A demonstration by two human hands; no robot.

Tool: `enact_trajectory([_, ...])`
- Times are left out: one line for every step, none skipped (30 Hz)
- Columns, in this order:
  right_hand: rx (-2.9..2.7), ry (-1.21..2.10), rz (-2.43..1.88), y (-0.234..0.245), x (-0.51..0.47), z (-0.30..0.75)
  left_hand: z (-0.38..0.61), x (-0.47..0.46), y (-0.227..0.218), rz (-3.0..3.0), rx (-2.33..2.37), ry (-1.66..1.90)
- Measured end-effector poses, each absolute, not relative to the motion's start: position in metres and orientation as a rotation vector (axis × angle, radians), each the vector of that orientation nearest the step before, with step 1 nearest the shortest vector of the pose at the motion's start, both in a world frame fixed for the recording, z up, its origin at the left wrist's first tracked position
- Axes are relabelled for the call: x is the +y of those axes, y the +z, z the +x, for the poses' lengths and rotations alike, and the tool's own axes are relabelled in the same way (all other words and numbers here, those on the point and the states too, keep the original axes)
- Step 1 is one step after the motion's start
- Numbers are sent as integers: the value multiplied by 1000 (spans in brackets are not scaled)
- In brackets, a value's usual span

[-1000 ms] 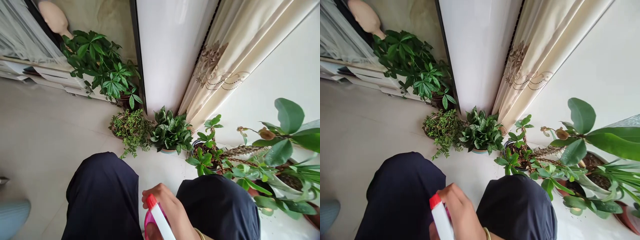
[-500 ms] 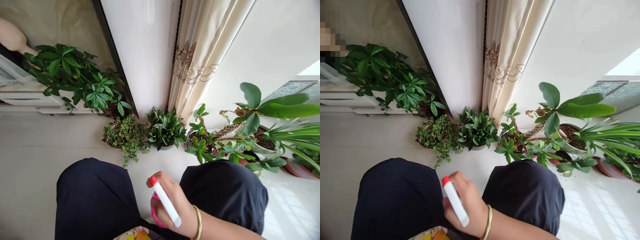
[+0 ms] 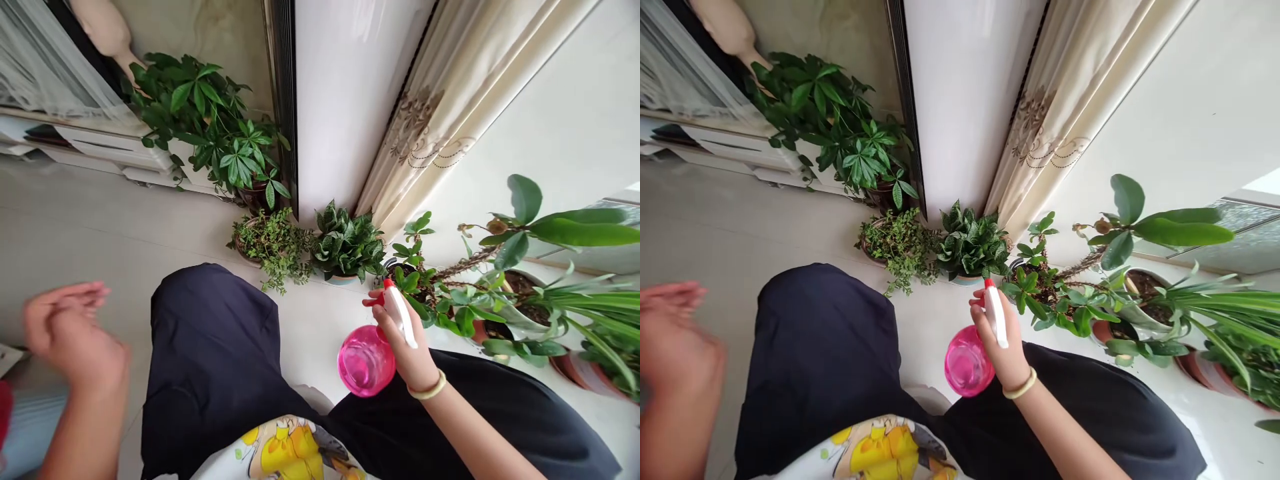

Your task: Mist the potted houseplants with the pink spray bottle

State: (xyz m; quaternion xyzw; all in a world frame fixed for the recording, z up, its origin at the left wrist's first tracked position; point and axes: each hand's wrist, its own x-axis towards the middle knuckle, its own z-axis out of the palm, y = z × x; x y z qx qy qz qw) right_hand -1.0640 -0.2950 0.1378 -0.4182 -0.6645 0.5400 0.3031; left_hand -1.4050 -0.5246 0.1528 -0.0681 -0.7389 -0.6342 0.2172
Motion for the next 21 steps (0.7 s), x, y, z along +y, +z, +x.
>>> enact_trajectory([-1758,1441,-1127,139,-287,-1067,-1400,-509,159,-244,-1857,-1827])
enact_trajectory([-1719,1450,-1156,138,-279,-1070,-1389,-487,162,-314,-1766,-1908])
enact_trajectory([-1631,1469,-1194,135,-271,-1073,-1371,-461,160,-324,-1688,-1992])
enact_trajectory([-1522,1488,-1241,129,-263,-1075,-1348,-434,154,-416,-1899,-2130])
enact_trajectory([-1425,1516,-1278,121,-256,-1077,-1320,-407,142,-546,-2319,-2268])
enact_trajectory([-1344,1540,-1295,112,-250,-1078,-1290,-383,126,-508,-2763,-2381])
enact_trajectory([-1301,1550,-1300,103,-245,-1079,-1260,-364,107,-372,-3221,-2488])
enact_trajectory([-1289,1565,-1309,94,-241,-1079,-1231,-349,87,-226,-3480,-2445])
enact_trajectory([-1299,1574,-1323,87,-237,-1079,-1206,-340,67,-142,-3637,-2438])
enact_trajectory([-1305,1584,-1340,81,-234,-1080,-1186,-336,50,23,-3736,-2541])
enact_trajectory([-1307,1602,-1355,76,-231,-1080,-1171,-334,36,66,-3661,-2776])
enact_trajectory([-1291,1622,-1366,72,-228,-1082,-1162,-335,25,109,-3590,-2912])
enact_trajectory([-1257,1645,-1371,68,-226,-1084,-1157,-337,18,123,-3494,-2968])
enact_trajectory([-1215,1664,-1370,65,-224,-1087,-1156,-339,12,129,-3418,-3020])
enact_trajectory([-1176,1676,-1368,62,-223,-1090,-1158,-341,8,151,-3369,-3040])
enact_trajectory([-1143,1676,-1371,59,-222,-1094,-1161,-341,5,174,-3327,-3061])
enact_trajectory([-1121,1669,-1380,56,-221,-1098,-1165,-341,1,207,-3304,-3074])
enact_trajectory([-1110,1656,-1392,53,-221,-1101,-1168,-340,-2,231,-3294,-3081])
enact_trajectory([-1110,1651,-1401,51,-222,-1103,-1170,-339,-6,242,-3293,-3078])
enact_trajectory([-1117,1654,-1408,50,-222,-1105,-1171,-337,-10,236,-3299,-3067])
enact_trajectory([-1133,1665,-1410,49,-222,-1106,-1171,-335,-14,217,-3312,-3057])
